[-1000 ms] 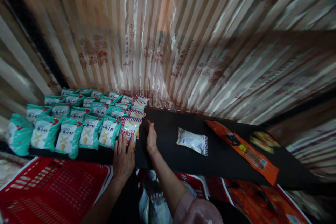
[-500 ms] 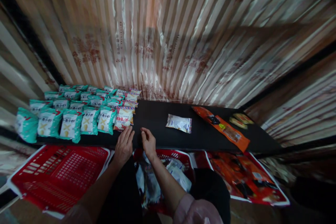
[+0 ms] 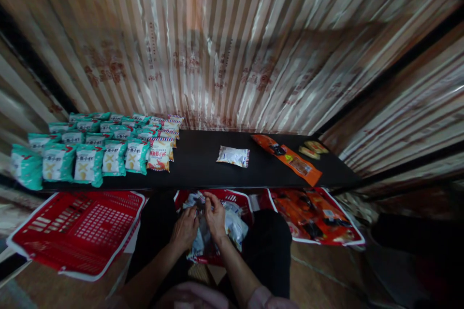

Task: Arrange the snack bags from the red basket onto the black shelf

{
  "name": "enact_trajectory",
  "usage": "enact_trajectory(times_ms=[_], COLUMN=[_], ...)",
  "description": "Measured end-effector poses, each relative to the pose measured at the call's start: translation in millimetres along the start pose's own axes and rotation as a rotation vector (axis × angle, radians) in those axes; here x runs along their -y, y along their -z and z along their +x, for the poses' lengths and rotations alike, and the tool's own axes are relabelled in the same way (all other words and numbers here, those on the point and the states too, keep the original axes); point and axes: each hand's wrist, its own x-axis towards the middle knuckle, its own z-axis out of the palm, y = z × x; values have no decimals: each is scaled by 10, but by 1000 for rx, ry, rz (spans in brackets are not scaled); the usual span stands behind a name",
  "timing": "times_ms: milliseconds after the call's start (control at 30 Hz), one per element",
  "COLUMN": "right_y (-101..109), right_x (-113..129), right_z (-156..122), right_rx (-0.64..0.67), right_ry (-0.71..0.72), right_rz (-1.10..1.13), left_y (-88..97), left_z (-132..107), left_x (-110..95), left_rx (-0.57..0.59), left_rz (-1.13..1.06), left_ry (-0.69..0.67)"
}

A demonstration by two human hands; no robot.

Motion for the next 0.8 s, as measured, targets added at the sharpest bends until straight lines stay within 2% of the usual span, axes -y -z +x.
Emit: enact_trajectory(times_ms=[67, 167, 300, 533, 667, 800], right_y=[108, 199, 199, 181, 200, 191], right_x=[-80, -199, -309, -332, -368, -363], right_z=[-97, -265, -465, -534, -503, -493], right_rx=[7, 40, 57, 79, 50, 56], right_ry=[-17, -36, -29, 43, 6, -51], right_rz=[-20, -77, -173, -194, -154, -122], left_y=[-41, -40, -56, -129, -90, 5], left_z=[-42, -48, -21, -46, -111, -149], left_x=[-45, -47, 25, 105, 76, 5], left_rx=[57, 111, 104, -98, -273, -365], left_rz=[-27, -61, -128, -314, -384, -466], left_ry=[87, 132, 168, 267, 251, 280])
